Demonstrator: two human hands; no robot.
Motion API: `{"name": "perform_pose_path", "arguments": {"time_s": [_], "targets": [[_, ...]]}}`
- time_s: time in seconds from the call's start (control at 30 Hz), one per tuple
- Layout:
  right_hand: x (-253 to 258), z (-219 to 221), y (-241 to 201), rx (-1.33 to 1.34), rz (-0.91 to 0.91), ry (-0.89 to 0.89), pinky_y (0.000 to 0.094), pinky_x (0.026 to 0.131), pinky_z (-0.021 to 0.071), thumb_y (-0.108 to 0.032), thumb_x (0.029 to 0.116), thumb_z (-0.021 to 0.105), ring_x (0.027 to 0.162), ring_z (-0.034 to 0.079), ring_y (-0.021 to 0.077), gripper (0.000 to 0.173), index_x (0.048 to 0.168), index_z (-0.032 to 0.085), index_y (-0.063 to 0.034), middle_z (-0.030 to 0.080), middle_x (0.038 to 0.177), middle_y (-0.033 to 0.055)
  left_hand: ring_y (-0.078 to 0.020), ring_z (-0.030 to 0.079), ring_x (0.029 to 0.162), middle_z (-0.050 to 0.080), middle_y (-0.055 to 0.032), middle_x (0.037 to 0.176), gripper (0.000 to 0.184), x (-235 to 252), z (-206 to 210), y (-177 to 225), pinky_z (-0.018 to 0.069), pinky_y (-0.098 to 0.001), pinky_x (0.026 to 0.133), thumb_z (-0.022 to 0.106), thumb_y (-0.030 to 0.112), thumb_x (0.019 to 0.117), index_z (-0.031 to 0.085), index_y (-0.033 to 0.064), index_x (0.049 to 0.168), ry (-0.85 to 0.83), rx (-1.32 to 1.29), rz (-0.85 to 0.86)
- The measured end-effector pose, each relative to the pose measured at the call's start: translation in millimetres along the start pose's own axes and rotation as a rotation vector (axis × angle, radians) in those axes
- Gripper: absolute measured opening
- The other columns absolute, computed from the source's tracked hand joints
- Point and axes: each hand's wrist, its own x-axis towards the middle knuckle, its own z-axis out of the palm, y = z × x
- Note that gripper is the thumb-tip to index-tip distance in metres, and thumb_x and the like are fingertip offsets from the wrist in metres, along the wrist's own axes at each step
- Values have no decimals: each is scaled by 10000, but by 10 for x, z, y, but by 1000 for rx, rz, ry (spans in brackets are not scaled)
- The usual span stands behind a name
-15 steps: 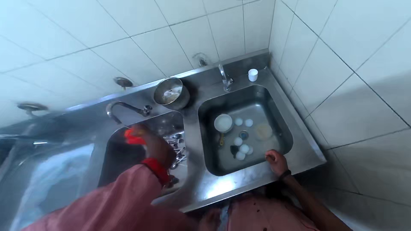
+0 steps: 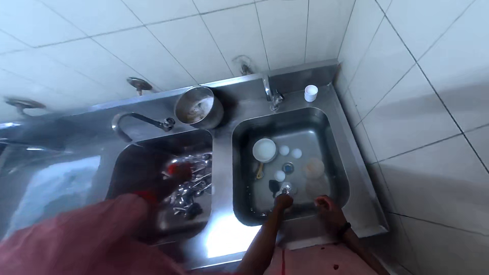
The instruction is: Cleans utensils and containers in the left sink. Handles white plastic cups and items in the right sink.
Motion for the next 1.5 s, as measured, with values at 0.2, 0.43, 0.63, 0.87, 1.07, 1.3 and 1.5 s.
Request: {"name": "perform_pose_path", "arguments": {"time_s": [0.2, 0.43, 0.63, 0.87, 1.07, 1.3, 1.5], "targets": [[99, 50, -71, -74, 44, -34, 346, 857, 609, -296, 981, 628, 953, 713, 151, 340, 1239, 673, -80, 717, 1123, 64, -491, 442, 1392, 461, -315, 1496, 734, 357, 19, 45, 409, -649, 1106, 621, 377, 968, 363, 26, 1559, 100, -90, 2], [217, 115, -63, -315, 48, -113, 366, 944, 578, -381, 983, 610, 1029, 704, 138, 387, 1259, 682, -120, 728, 1146, 36, -438, 516, 1330, 515, -252, 1464, 485, 543, -2, 182, 465, -610, 1046, 584, 274, 992, 563, 103, 1445, 288, -177, 40], [236, 116, -5, -374, 52, -145, 351, 914, 590, -390, 986, 600, 991, 712, 128, 368, 1237, 693, -137, 733, 1122, 22, -485, 558, 1242, 256, -200, 1668, 616, 792, -14, 258, 508, -635, 948, 642, 160, 951, 471, 209, 1541, 374, -113, -37], [260, 119, -45, -447, 115, -191, 359, 907, 591, -408, 987, 590, 991, 714, 128, 377, 1256, 688, -162, 737, 1116, 9, -462, 645, 1129, 320, -204, 1641, 650, 950, -94, 350, 566, -596, 875, 656, 166, 944, 440, 206, 1555, 372, -232, -101], [281, 126, -33, -481, 105, -209, 378, 914, 586, -438, 991, 577, 997, 716, 144, 410, 1275, 683, -163, 741, 1119, 16, -423, 677, 1083, 473, -205, 1524, 516, 875, -144, 298, 568, -617, 870, 590, 274, 999, 480, 186, 1495, 382, -392, 16], [329, 121, -47, -509, 125, -240, 395, 902, 587, -463, 987, 566, 979, 717, 143, 421, 1281, 678, -184, 742, 1116, 5, -391, 543, 1327, 419, -173, 1586, 595, 948, -10, 44, 488, -575, 1056, 680, 282, 932, 525, 140, 1489, 372, -239, 197], [342, 104, -79, -519, 126, -242, 391, 913, 585, -456, 981, 576, 993, 716, 141, 418, 1276, 682, -180, 743, 1119, 5, -393, 510, 1363, 452, -199, 1551, 440, 1020, 22, 59, 459, -532, 1108, 593, 174, 994, 582, 86, 1425, 352, -115, 133]]}}
